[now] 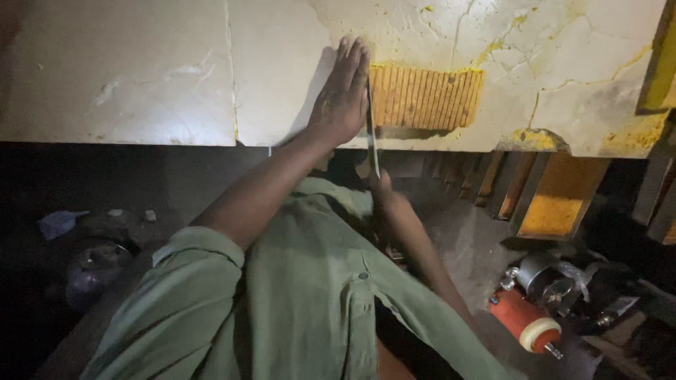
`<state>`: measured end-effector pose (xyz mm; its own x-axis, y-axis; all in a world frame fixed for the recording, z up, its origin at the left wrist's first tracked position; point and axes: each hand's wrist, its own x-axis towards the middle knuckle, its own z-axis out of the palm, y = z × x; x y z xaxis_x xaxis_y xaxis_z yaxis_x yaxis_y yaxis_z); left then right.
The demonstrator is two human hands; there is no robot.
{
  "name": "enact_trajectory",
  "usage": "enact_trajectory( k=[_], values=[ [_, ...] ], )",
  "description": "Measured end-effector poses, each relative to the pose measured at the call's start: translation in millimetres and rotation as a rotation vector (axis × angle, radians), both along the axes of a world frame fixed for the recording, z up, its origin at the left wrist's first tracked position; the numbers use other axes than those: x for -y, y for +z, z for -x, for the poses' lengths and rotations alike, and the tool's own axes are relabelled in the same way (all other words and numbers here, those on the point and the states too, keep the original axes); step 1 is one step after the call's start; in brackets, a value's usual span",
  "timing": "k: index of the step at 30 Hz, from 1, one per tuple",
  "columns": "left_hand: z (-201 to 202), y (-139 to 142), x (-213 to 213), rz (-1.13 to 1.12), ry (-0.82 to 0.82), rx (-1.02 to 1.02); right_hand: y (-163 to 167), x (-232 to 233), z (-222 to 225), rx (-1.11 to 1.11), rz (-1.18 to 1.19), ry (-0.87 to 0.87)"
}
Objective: The person cuts a yellow slab on a tiled table into narrow strips with a long knife, steadying the slab with the other hand. They then lift a metal tray holding another slab, place it down, cover it with newspaper, and continue cutting slabs into strips.
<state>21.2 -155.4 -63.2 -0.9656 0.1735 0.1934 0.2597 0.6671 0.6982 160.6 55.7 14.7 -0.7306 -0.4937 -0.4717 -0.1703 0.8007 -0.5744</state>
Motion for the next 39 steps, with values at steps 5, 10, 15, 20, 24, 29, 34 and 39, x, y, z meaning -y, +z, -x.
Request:
enact_trajectory(
  k=[5,10,15,20,24,29,34,39],
  values=[
    [3.8,6.9,6.1,-0.042,-0.055,0.048,-36.9,29.1,71.2,0.127,-0.17,-0.214],
    [3.7,12.2,12.9,0.154,-0.029,0.104,11.4,69.3,135.1,-0.016,-0.043,-0.181],
    [-4.5,4.2,10.3,0.325,0.077,0.044,35.1,50.3,58.1,0.217,-0.236,-0.204],
    [-8.1,-1.9,9.0,0.265,0.039,0.095,-11.3,8.6,-5.5,0.085,-0.033,-0.046],
    [-5.0,5.8,13.8,0.269,0.072,-0.034,-46.7,31.7,45.9,0.104,-0.246,-0.162],
    [1.0,24.9,23.5,0.301,-0.059,0.252,-17.9,67.8,129.4,-0.128,-0.023,-0.083],
    [-2.8,28.0,23.9,0.344,-0.019,0.232,3.0,57.3,70.1,0.045,-0.091,-0.182],
    [-5.8,17.7,22.1,0.315,-0.026,0.211,-12.1,19.3,-10.9,0.493,-0.025,-0.522]
  ],
)
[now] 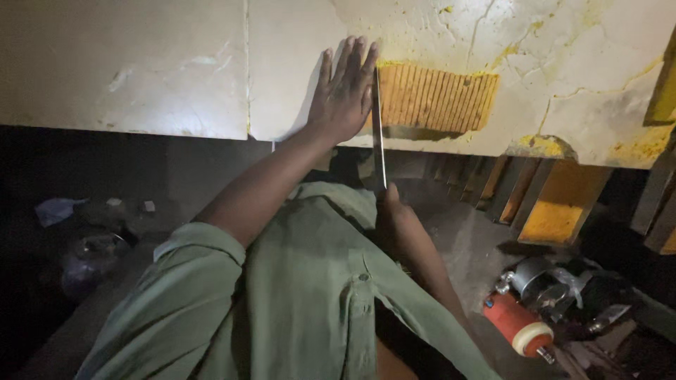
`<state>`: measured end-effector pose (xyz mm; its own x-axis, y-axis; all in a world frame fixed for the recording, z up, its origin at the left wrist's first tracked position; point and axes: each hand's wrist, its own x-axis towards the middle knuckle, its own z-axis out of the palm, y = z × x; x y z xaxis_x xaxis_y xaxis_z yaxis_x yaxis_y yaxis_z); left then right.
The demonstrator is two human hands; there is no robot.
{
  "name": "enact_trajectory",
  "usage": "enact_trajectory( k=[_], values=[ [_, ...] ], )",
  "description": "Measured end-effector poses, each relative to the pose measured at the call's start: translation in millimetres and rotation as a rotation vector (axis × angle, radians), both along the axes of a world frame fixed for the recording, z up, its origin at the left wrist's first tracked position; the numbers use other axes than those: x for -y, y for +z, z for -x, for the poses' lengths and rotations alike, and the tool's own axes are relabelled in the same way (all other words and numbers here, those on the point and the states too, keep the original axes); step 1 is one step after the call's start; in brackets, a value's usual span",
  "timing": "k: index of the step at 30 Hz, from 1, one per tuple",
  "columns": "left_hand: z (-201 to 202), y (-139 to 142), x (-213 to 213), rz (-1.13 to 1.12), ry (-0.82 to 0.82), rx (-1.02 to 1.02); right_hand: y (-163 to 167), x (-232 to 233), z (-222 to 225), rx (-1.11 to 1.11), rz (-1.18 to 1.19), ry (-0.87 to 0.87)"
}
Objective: The person cuts a yellow slab on a tiled table into narrow strips with a long knife, steadying the slab with the other hand. They then lift a metal tray holding another slab, place it down, cover it with newspaper, and continue cutting slabs into strips.
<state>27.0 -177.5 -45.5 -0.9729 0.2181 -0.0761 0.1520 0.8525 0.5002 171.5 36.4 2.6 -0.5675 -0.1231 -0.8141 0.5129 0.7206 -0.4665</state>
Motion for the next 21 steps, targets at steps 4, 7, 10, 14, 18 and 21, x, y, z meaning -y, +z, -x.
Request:
enact_trajectory(
  k=[4,7,10,14,18,21],
  values=[
    [-1.1,3.0,0.7,-0.025,0.018,-0.009,-13.9,27.2,38.4,-0.102,-0.05,0.028],
    [2.1,9.8,5.3,-0.041,0.022,-0.02,3.0,46.9,85.1,-0.405,-0.088,0.379],
    [5.3,12.0,10.3,-0.075,-0.003,0.04,18.0,60.2,126.1,-0.575,0.021,0.372],
    [-0.2,5.6,12.5,0.064,-0.011,0.013,12.7,73.8,139.6,-0.655,-0.04,0.398],
    [-6.4,2.2,12.6,0.019,0.023,-0.146,11.4,61.9,84.0,-0.488,-0.071,0.401],
    [-4.2,6.7,14.0,0.021,-0.003,-0.049,27.8,31.0,26.0,-0.229,-0.197,0.411]
  ],
)
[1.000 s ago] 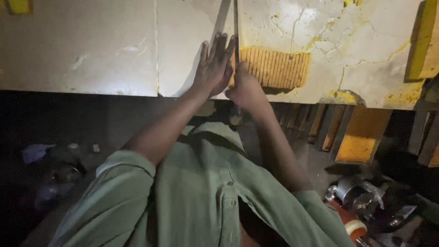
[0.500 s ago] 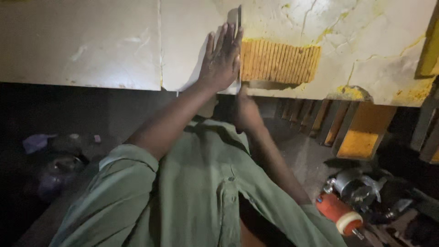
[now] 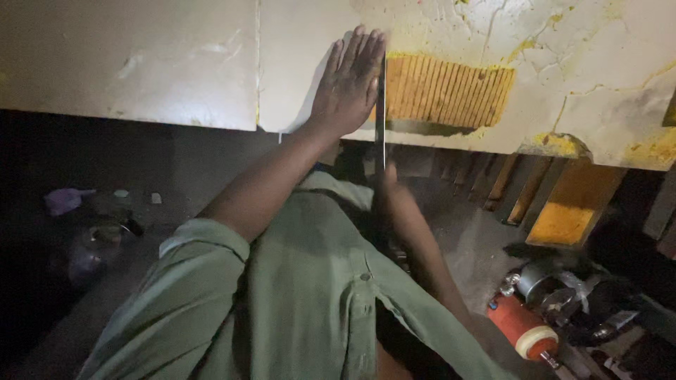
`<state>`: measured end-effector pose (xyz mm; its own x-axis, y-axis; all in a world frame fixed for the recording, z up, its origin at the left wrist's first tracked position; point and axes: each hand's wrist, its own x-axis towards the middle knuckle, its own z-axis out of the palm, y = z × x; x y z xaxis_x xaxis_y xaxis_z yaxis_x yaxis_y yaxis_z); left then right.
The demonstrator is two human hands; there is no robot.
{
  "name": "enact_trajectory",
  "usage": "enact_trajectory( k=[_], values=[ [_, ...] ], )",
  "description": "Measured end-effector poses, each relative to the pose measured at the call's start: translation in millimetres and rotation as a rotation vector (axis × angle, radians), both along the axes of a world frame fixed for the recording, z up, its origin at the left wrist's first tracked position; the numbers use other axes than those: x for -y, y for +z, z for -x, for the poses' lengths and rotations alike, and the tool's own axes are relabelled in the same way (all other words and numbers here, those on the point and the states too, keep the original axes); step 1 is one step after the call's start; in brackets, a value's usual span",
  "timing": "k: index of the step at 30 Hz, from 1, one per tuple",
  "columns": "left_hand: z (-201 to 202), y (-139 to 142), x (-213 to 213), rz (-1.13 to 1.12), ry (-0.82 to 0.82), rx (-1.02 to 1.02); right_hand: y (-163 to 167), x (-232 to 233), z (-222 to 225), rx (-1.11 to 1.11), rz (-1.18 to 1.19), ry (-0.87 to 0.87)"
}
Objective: The person cuts a yellow slab on a tiled table into narrow strips with a long knife, steadying the slab with the other hand. They then lift a metal tray holding another slab, place it down, cover it with newspaper, and continue cutting slabs into strips.
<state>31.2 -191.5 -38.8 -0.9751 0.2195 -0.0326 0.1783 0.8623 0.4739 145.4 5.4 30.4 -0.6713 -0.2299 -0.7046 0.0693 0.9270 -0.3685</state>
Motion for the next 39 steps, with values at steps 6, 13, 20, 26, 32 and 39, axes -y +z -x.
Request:
enact_trajectory(
  k=[6,13,20,26,32,39],
  values=[
    [-0.8,4.2,-0.2,0.052,-0.028,0.107,-12.6,17.0,-0.2,-0.221,0.244,0.13],
    [-0.3,-14.2,-3.3,-0.147,0.087,-0.097,36.9,24.6,72.7,0.165,0.264,-0.248],
    [-29.1,-7.3,5.0,-0.384,0.289,-0.177,59.6,-117.6,109.1,-0.497,0.285,0.098],
    [-67.7,8.4,-22.6,-0.236,0.219,-0.249,-0.7,-241.8,140.5,-0.657,0.249,-0.107],
    [-54.1,8.4,-29.7,-0.206,0.28,-0.218,-32.9,-196.5,173.8,-0.509,0.234,-0.187],
    [-2.9,-0.1,112.6,-0.101,0.448,-0.243,-27.0,-45.6,221.8,-0.375,0.378,-0.212]
  ],
)
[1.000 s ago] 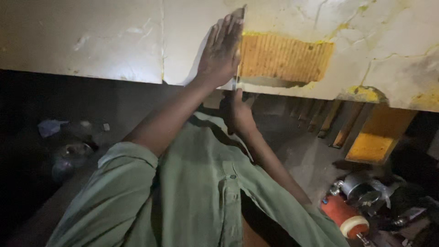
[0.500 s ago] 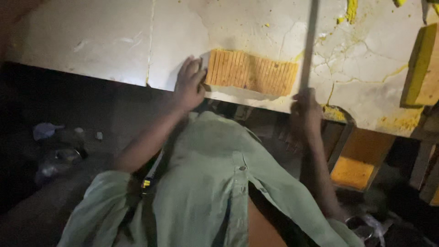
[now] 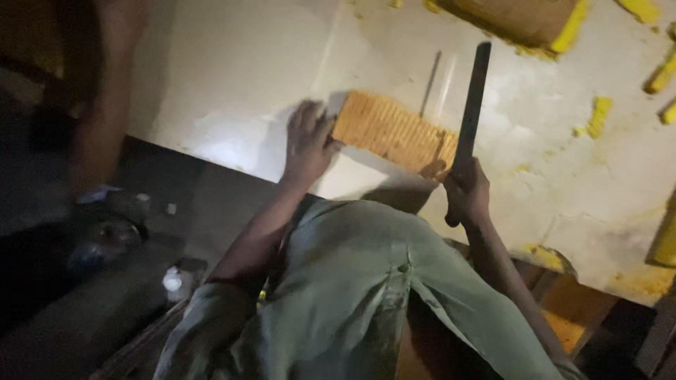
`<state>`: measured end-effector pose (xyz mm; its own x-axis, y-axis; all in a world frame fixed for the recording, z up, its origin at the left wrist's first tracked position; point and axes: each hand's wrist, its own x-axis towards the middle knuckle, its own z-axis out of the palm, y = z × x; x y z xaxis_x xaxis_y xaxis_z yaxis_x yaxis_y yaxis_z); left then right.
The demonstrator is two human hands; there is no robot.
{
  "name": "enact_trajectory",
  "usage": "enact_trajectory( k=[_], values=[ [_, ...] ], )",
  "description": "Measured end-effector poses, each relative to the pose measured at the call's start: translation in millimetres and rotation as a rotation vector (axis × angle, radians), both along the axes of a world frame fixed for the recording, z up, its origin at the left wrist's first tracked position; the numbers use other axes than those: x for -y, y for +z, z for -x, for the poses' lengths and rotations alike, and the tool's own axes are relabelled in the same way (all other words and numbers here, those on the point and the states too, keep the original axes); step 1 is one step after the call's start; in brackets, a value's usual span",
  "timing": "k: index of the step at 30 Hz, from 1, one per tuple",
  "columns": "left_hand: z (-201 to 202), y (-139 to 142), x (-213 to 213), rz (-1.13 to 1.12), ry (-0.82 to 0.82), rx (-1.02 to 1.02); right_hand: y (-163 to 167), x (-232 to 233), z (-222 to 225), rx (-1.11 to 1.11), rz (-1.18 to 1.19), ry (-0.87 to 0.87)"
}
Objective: The person cuts a yellow slab on a tiled table into narrow strips with a long knife, steadying the slab with the other hand. They then lift a metal tray holding another slab, place it down, cover it with newspaper, and continue cutting slabs into strips.
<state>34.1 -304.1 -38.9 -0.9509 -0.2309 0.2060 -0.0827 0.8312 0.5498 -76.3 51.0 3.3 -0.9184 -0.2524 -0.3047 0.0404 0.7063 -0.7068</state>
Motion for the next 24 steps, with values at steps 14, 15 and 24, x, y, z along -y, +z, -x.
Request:
enact_trajectory(
  k=[14,15,24],
  values=[
    [85.9,16.4,125.7,0.014,0.273,0.532,-6.1,336.8,126.4,0.428,0.539,0.032],
    [86.9,18.7,125.0,0.033,0.242,0.565,-10.1,338.7,128.9,0.312,0.46,0.116],
    [75.1,1.8,104.1,0.166,0.295,0.262,-0.5,229.2,64.5,-0.154,-0.019,0.119]
  ],
)
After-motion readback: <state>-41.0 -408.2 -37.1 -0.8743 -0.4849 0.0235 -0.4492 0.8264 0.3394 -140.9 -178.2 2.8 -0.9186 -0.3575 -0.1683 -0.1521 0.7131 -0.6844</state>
